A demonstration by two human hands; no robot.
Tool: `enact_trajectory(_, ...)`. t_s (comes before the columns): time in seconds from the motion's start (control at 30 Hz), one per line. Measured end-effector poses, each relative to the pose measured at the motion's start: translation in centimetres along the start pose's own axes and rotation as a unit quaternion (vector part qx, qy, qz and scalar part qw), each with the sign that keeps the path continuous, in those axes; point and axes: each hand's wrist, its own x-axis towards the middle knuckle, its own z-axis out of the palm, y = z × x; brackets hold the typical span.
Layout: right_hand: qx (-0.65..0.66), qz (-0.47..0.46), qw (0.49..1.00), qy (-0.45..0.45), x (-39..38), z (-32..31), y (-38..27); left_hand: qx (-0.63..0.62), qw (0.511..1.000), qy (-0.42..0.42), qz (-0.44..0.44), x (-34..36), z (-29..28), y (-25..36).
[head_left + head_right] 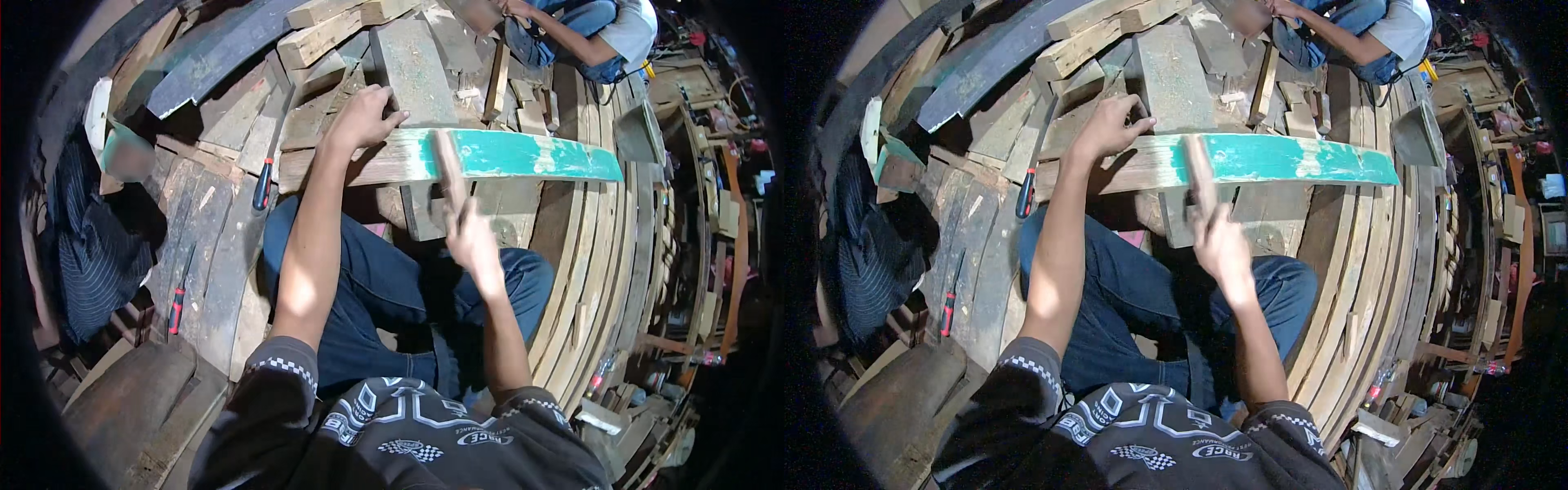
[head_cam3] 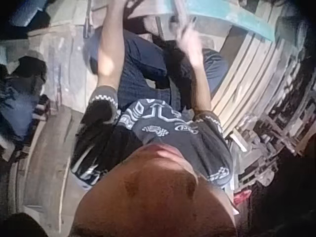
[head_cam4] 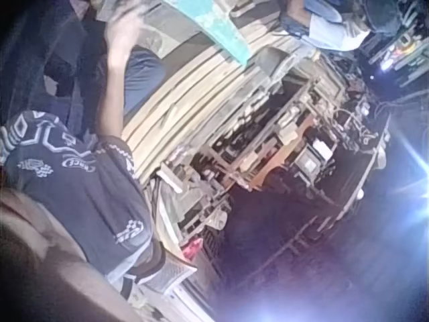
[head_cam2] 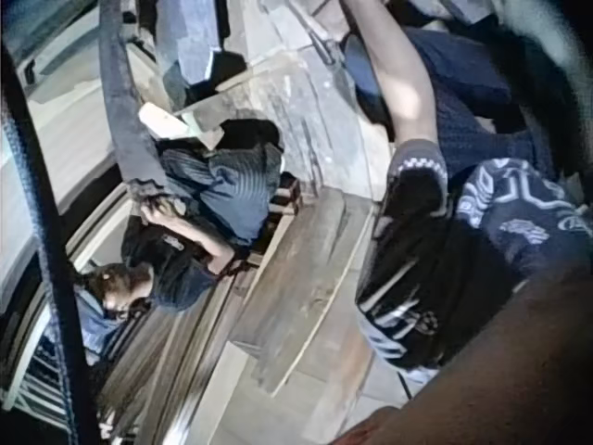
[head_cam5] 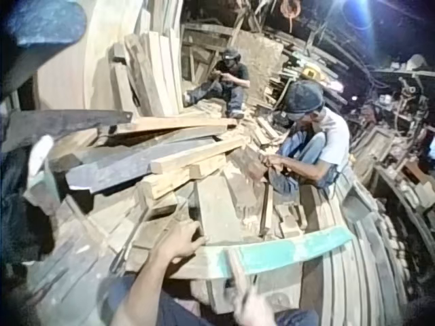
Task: Chiseling and sanding a wooden board in a workshop.
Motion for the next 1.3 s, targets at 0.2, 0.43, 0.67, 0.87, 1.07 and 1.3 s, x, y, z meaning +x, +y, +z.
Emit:
enact_trajectory(0.2, 0.107, 0.075, 0.990, -0.049, 2.4, -4.9, -0.1, 0.015, 1.000, 0.010, -0.008, -0.6, -0.5, -0.1)
enact_trajectory(0.43, 0.020, -0.025, 0.999, -0.041, -0.5, -1.3, -0.5, 0.001, 0.997, 0.066, 0.042, -0.7, 0.3, -1.7)
enact_trajectory(0.67, 0.004, -0.023, 0.999, 0.035, 0.0, -0.3, 1.2, 0.015, 0.997, 0.053, 0.045, -0.7, 0.6, -0.8)
enact_trajectory(0.87, 0.041, 0.114, 0.990, 0.074, 2.8, -3.6, 4.0, -0.001, 1.000, 0.022, 0.020, -0.8, 0.1, 0.2)
enact_trajectory(1.07, -0.029, -0.097, 0.994, -0.046, -0.6, -1.4, 0.4, 0.028, 0.998, 0.052, 0.008, -1.5, 0.1, -0.8)
enact_trajectory(1.3, 0.026, -0.008, 0.999, -0.019, 0.4, -0.7, 0.2, 0.014, 1.000, 0.025, 0.007, -0.2, 0.2, -0.3)
